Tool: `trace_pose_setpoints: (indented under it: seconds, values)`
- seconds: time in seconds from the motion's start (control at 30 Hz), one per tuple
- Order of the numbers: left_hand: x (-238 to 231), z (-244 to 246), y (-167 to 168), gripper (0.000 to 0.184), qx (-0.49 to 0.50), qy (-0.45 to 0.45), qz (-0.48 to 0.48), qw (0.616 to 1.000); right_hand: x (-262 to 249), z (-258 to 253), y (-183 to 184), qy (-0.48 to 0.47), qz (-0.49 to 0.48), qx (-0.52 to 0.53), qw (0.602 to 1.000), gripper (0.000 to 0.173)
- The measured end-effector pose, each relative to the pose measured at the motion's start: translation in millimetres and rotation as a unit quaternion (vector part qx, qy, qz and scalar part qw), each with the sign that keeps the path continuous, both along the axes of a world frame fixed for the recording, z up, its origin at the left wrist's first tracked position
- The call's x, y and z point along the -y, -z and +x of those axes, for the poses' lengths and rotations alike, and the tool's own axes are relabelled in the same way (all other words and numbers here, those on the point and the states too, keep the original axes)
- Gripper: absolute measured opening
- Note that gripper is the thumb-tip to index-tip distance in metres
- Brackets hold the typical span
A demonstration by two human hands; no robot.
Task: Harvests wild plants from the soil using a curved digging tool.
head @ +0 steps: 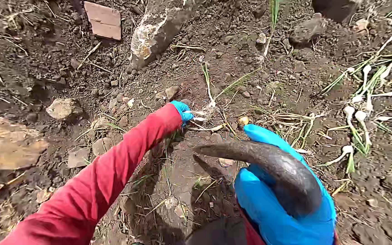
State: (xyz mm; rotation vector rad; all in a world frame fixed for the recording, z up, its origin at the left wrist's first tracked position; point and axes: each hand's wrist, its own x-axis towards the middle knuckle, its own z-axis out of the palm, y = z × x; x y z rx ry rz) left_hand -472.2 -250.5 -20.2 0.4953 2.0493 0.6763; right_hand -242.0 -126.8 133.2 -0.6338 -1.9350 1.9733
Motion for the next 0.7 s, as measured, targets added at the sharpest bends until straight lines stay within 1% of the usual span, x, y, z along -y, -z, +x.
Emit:
trace_pose_setpoints:
  seconds: [0.03, 0.07, 0.1, 0.13, 0.17, 0.2, 0.23, 0.27, 0.3, 0.33, 0.37, 0.4, 0.43, 0.5, 0.53, 0.57, 0.6, 0.63, 0.67, 0.7]
  values:
    - [45.6, 5.5, 3.2, 0.031, 0.014, -0.042, -0.009, 0.999, -0.3, -7.1, 4.0, 0.014, -0.001, -0.038, 0.999, 0.037]
    - [75.8, 5.9, -6.9, 0.03, 0.007, -0.075, -0.007, 0.997, 4.9, -10.3, 18.9, 0.023, 0.014, -0.051, 0.998, 0.041]
    - [90.1, 6.9, -28.5, 0.027, -0.009, -0.096, -0.005, 0.995, 13.8, -9.6, 41.8, 0.023, 0.047, -0.028, 0.998, 0.049]
    - [87.0, 2.9, -51.3, 0.024, -0.042, -0.091, -0.013, 0.995, 21.3, -8.3, 66.4, 0.002, 0.079, 0.027, 0.996, 0.055]
    - [67.9, 2.9, -80.0, 0.024, -0.051, -0.053, -0.059, 0.996, 30.5, -5.7, 82.5, -0.013, 0.075, 0.111, 0.991, 0.057]
    - [44.3, 14.5, -92.4, 0.023, -0.074, 0.013, -0.103, 0.992, 36.7, -1.1, 86.4, -0.017, 0.069, 0.174, 0.982, 0.055]
    - [23.1, 35.1, -81.4, 0.02, -0.122, 0.1, -0.129, 0.979, 36.4, 2.6, 82.5, -0.015, 0.084, 0.193, 0.977, 0.051]
    - [9.8, 59.4, -49.5, 0.016, -0.18, 0.171, -0.124, 0.961, 31.2, 3.9, 68.6, -0.007, 0.093, 0.184, 0.978, 0.047]
    - [0.1, 85.9, -22.2, 0.015, -0.171, 0.229, -0.134, 0.949, 24.0, 9.1, 50.8, 0.002, 0.084, 0.162, 0.983, 0.042]
    - [-3.9, 112.5, -3.7, 0.018, -0.129, 0.278, -0.146, 0.941, 15.4, 17.6, 32.4, 0.008, 0.065, 0.136, 0.989, 0.042]
    - [0.3, 129.8, 8.5, 0.019, -0.11, 0.306, -0.132, 0.937, 5.2, 25.0, 17.9, 0.007, 0.057, 0.115, 0.992, 0.042]
    - [7.7, 136.2, 15.2, 0.02, -0.107, 0.283, -0.115, 0.946, -4.4, 28.9, 12.9, 0.003, 0.064, 0.098, 0.993, 0.042]
    - [14.7, 136.0, 17.5, 0.024, -0.118, 0.22, -0.088, 0.964, -11.1, 31.0, 20.2, 0.007, 0.086, 0.081, 0.993, 0.043]
    - [16.5, 120.1, 7.4, 0.027, -0.116, 0.053, -0.032, 0.991, -17.2, 36.1, 53.9, 0.003, 0.145, 0.086, 0.986, 0.053]
    - [7.0, 99.2, -5.2, 0.028, -0.09, -0.037, -0.008, 0.995, -17.9, 37.1, 69.3, 0.002, 0.153, 0.103, 0.983, 0.056]
    - [-9.7, 71.0, -18.4, 0.03, -0.047, -0.123, 0.02, 0.991, -17.3, 38.1, 76.9, -0.001, 0.155, 0.121, 0.98, 0.056]
    - [-30.9, 38.3, -25.3, 0.033, -0.014, -0.173, 0.048, 0.984, -15.5, 40.0, 79.1, -0.013, 0.159, 0.137, 0.978, 0.056]
    - [-54.2, 7.4, -28.0, 0.035, -0.026, -0.174, 0.07, 0.982, -12.5, 43.9, 81.3, -0.022, 0.169, 0.139, 0.976, 0.057]
    - [-78.8, -19.6, -25.0, 0.037, -0.086, -0.121, 0.065, 0.987, -10.3, 47.8, 83.4, -0.031, 0.178, 0.132, 0.975, 0.057]
    - [-103.4, -42.3, -18.4, 0.039, -0.182, -0.046, 0.029, 0.982, -9.6, 47.8, 85.6, -0.035, 0.188, 0.116, 0.975, 0.056]
